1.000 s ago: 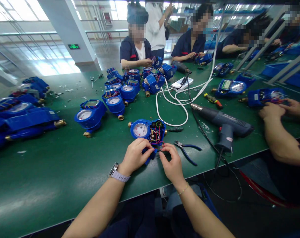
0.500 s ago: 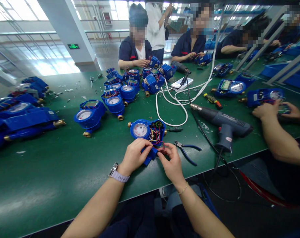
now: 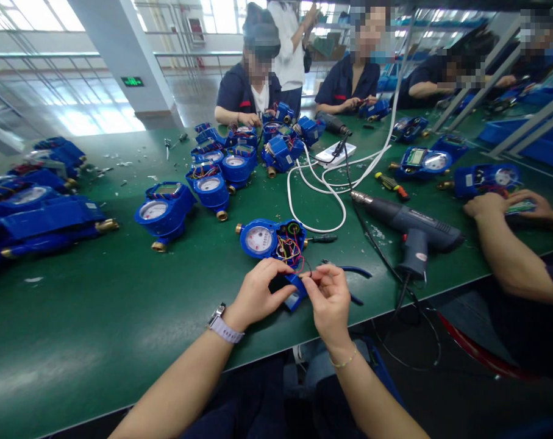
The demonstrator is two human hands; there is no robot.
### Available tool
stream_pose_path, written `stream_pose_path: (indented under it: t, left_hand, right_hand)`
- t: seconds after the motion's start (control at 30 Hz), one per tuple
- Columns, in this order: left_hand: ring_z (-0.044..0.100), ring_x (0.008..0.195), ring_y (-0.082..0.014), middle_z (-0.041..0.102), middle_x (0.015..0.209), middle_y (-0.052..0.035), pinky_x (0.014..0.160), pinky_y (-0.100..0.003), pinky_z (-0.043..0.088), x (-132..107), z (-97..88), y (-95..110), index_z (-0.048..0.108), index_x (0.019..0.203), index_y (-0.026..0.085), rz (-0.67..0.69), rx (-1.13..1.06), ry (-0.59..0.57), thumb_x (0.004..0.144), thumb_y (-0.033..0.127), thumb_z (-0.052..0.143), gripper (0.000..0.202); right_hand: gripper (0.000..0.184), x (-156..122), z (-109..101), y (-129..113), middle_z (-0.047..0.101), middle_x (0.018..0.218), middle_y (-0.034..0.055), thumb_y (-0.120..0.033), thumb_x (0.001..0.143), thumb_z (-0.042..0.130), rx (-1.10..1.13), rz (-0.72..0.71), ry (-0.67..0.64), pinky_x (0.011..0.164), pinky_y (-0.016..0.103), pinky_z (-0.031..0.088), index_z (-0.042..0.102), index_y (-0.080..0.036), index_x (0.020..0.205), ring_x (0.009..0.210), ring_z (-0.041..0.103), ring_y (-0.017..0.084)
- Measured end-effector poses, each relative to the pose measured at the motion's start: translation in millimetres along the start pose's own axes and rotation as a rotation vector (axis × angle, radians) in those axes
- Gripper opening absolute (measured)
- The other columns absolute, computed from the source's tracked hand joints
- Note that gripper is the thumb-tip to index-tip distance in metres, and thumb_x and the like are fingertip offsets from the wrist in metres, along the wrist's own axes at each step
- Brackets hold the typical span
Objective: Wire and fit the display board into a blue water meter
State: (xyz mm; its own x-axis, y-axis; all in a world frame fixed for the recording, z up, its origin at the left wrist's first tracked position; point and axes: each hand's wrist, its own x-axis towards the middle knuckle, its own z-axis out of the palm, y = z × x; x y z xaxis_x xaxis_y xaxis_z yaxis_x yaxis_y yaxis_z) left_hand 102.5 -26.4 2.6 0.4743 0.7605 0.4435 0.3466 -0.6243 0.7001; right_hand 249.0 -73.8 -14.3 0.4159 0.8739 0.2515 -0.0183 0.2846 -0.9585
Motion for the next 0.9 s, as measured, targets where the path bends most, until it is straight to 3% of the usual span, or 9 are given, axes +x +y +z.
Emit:
stream_pose_path:
  t: [0.27,0.43,0.6,0.73,0.9]
  left_hand:
    - [0.059,0.082,-0.0157,0.063,0.088,-0.0037,0.077,-0.028,0.047,3,-0.4,8,0.057,0.089,0.017,-0.165,-0.190,0.075,0.078,0.022,0.067,0.015]
    - [0.059,0.081,-0.0150,0.065,0.085,-0.0033,0.077,-0.027,0.046,3,0.8,10,0.058,0.083,0.017,-0.174,-0.229,0.106,0.080,0.019,0.063,0.006]
    - [0.060,0.086,-0.0158,0.066,0.090,-0.0038,0.082,-0.029,0.046,2,0.7,11,0.057,0.083,0.018,-0.177,-0.233,0.110,0.080,0.015,0.060,0.005]
    - [0.058,0.084,-0.0156,0.063,0.087,-0.0026,0.080,-0.029,0.045,2,0.4,12,0.057,0.081,0.018,-0.178,-0.206,0.110,0.079,0.012,0.059,0.007]
    - [0.056,0.089,-0.0167,0.059,0.092,-0.0043,0.083,-0.030,0.044,2,1.9,10,0.062,0.086,0.018,-0.153,-0.270,0.097,0.083,0.014,0.055,0.009]
  right_hand:
    - [0.022,-8,2,-3,0.070,0.093,0.0050,-0.025,0.090,0.058,-0.065,-0.017,-0.098,0.086,0.036,0.051,0.051,-0.021,0.110,0.090,0.068,0.018]
    - [0.034,-10,-2,-2,0.069,0.104,0.0052,-0.019,0.091,0.055,-0.204,-0.178,-0.194,0.089,0.034,0.051,0.052,-0.024,0.124,0.098,0.065,0.018]
    - [0.049,-15,-5,6,0.059,0.124,0.0083,-0.017,0.088,0.057,-0.340,-0.316,-0.252,0.098,0.041,0.047,0.046,-0.027,0.135,0.113,0.058,0.022]
    - [0.065,-17,-6,17,0.050,0.137,0.0109,-0.020,0.086,0.058,-0.389,-0.240,-0.328,0.102,0.045,0.044,0.031,-0.024,0.145,0.122,0.051,0.024]
    - [0.060,-14,-6,23,0.046,0.142,0.0109,-0.019,0.085,0.057,-0.487,-0.259,-0.457,0.109,0.045,0.037,0.039,-0.020,0.142,0.131,0.042,0.025]
